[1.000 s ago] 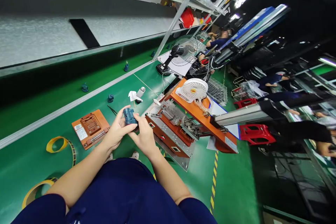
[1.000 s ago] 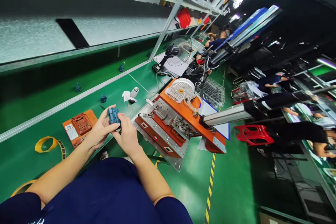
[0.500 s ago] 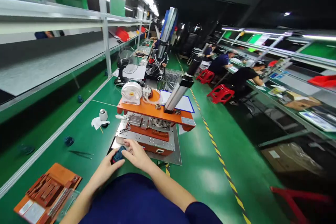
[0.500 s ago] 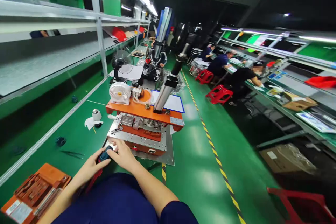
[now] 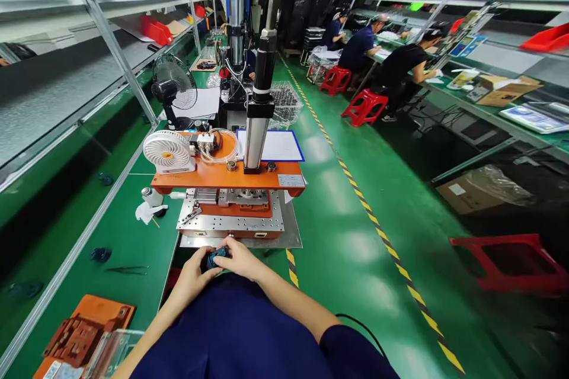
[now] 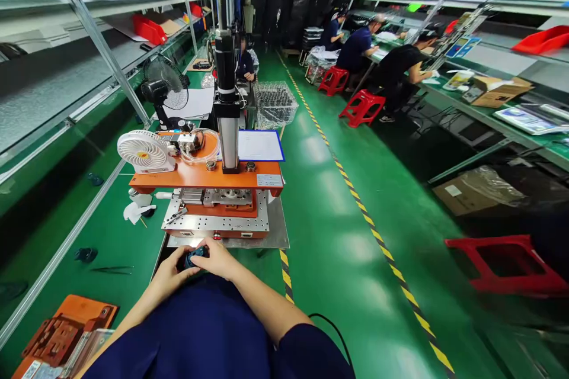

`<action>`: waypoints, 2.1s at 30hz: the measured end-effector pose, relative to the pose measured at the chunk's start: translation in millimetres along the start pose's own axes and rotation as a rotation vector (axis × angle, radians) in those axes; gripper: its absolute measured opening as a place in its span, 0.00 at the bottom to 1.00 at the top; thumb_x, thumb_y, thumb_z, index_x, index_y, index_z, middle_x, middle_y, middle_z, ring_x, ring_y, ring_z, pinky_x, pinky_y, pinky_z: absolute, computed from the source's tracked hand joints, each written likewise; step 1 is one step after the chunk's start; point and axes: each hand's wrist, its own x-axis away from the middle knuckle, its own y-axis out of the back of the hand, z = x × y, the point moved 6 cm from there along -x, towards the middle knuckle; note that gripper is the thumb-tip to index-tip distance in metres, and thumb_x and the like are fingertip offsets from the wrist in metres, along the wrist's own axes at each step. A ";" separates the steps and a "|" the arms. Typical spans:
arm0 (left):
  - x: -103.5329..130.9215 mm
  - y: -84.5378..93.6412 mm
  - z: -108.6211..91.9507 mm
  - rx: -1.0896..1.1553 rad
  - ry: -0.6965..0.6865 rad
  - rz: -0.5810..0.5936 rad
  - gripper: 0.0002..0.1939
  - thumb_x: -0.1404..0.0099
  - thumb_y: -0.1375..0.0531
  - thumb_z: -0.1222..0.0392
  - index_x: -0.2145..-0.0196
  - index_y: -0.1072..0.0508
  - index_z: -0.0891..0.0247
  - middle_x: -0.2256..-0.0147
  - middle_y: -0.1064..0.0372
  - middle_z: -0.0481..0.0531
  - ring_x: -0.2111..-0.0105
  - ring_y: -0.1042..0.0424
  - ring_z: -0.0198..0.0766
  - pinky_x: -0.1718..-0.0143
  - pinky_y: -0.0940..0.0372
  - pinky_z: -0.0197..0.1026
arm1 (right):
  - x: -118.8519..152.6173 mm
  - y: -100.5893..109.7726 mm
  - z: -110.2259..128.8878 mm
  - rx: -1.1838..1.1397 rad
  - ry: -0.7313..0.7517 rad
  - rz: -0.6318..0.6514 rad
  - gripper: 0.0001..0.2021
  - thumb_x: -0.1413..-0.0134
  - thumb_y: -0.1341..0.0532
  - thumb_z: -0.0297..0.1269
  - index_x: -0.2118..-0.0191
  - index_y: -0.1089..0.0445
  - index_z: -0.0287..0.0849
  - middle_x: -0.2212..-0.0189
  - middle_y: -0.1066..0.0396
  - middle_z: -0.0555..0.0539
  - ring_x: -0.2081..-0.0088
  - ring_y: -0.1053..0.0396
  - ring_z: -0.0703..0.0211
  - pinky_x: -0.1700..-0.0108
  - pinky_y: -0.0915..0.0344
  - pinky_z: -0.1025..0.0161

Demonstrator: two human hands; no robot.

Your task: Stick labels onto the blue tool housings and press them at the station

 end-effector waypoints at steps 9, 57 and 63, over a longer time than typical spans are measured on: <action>14.8 -8.5 -22.0 0.024 0.068 -0.080 0.27 0.42 0.30 0.49 0.48 0.27 0.60 0.49 0.25 0.54 0.50 0.27 0.46 0.46 0.35 0.43 | 2.5 -2.4 -9.9 -0.140 -0.043 0.144 0.19 0.47 0.35 0.49 0.56 0.34 0.43 0.62 0.29 0.47 0.62 0.28 0.56 0.61 0.30 0.59; 11.5 -23.3 3.1 -0.011 0.046 -0.010 0.27 0.41 0.34 0.49 0.46 0.27 0.61 0.48 0.25 0.58 0.49 0.25 0.50 0.44 0.33 0.51 | 9.3 3.3 -34.0 -0.363 -0.145 0.113 0.25 0.58 0.27 0.49 0.59 0.35 0.42 0.70 0.30 0.55 0.74 0.29 0.66 0.70 0.30 0.66; 10.8 -24.8 8.0 -0.023 0.078 -0.013 0.28 0.41 0.34 0.47 0.45 0.27 0.60 0.47 0.25 0.58 0.48 0.26 0.51 0.44 0.33 0.52 | 8.5 6.8 -30.4 -0.355 -0.136 0.143 0.24 0.56 0.27 0.49 0.59 0.35 0.42 0.71 0.30 0.55 0.74 0.29 0.65 0.70 0.30 0.66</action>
